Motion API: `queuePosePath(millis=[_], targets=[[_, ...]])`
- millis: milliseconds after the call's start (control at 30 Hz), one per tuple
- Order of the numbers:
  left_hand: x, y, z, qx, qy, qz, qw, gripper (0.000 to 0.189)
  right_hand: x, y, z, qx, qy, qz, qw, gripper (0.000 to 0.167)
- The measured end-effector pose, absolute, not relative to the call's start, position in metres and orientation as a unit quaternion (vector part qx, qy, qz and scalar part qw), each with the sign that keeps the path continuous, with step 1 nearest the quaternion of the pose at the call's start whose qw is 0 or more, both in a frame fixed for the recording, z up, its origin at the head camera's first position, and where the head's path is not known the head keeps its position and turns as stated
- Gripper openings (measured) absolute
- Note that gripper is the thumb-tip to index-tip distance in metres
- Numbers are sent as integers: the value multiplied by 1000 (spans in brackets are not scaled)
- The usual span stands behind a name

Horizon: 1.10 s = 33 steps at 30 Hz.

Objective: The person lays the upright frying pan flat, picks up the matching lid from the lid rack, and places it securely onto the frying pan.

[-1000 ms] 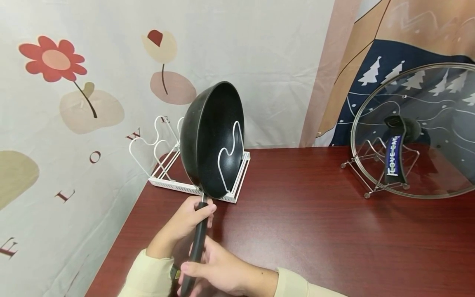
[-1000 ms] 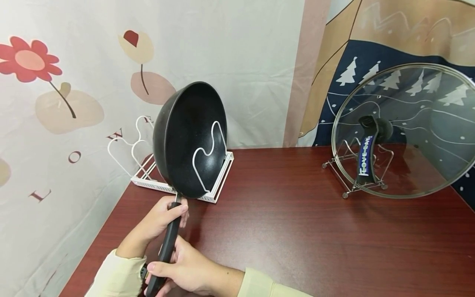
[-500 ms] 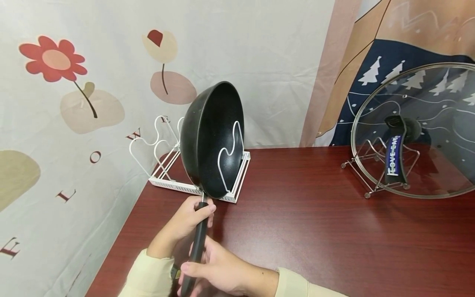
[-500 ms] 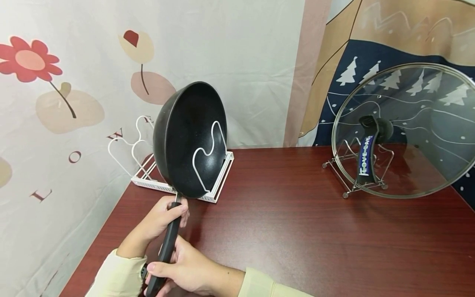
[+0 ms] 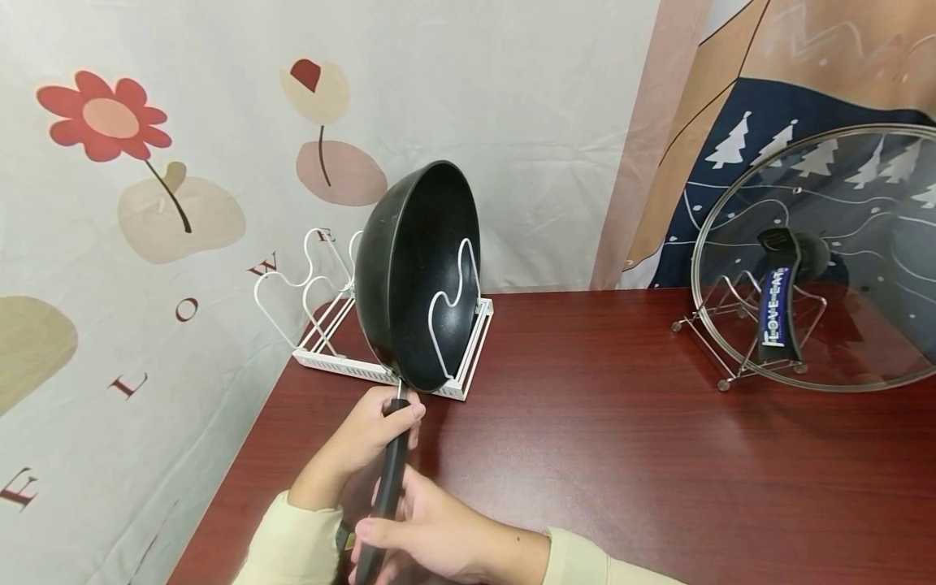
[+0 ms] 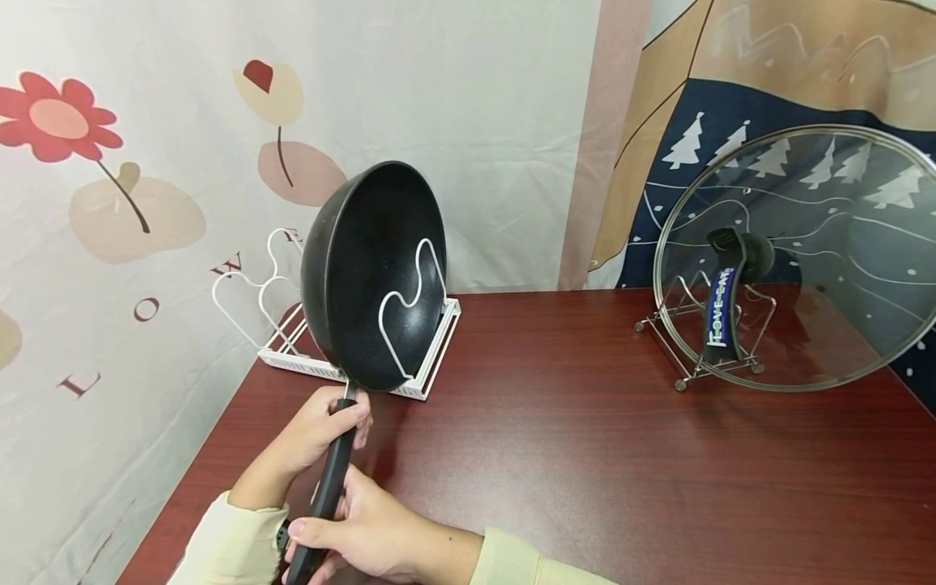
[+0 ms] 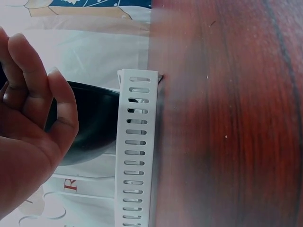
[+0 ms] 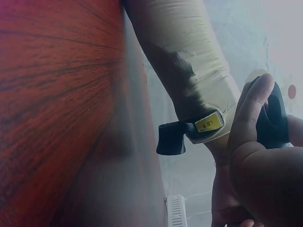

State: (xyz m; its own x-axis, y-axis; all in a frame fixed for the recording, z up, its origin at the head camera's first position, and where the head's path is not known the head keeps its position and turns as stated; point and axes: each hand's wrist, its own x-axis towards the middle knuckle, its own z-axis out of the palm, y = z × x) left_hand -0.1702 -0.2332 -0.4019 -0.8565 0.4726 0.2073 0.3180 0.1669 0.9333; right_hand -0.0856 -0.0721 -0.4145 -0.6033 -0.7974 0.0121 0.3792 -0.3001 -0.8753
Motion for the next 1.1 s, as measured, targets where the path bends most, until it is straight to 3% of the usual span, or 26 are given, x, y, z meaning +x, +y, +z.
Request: queuePosePath(millis=[1100], targets=[[-168, -232, -397, 269, 757, 593, 63, 26, -86, -72, -412, -245, 466, -762, 377, 25]])
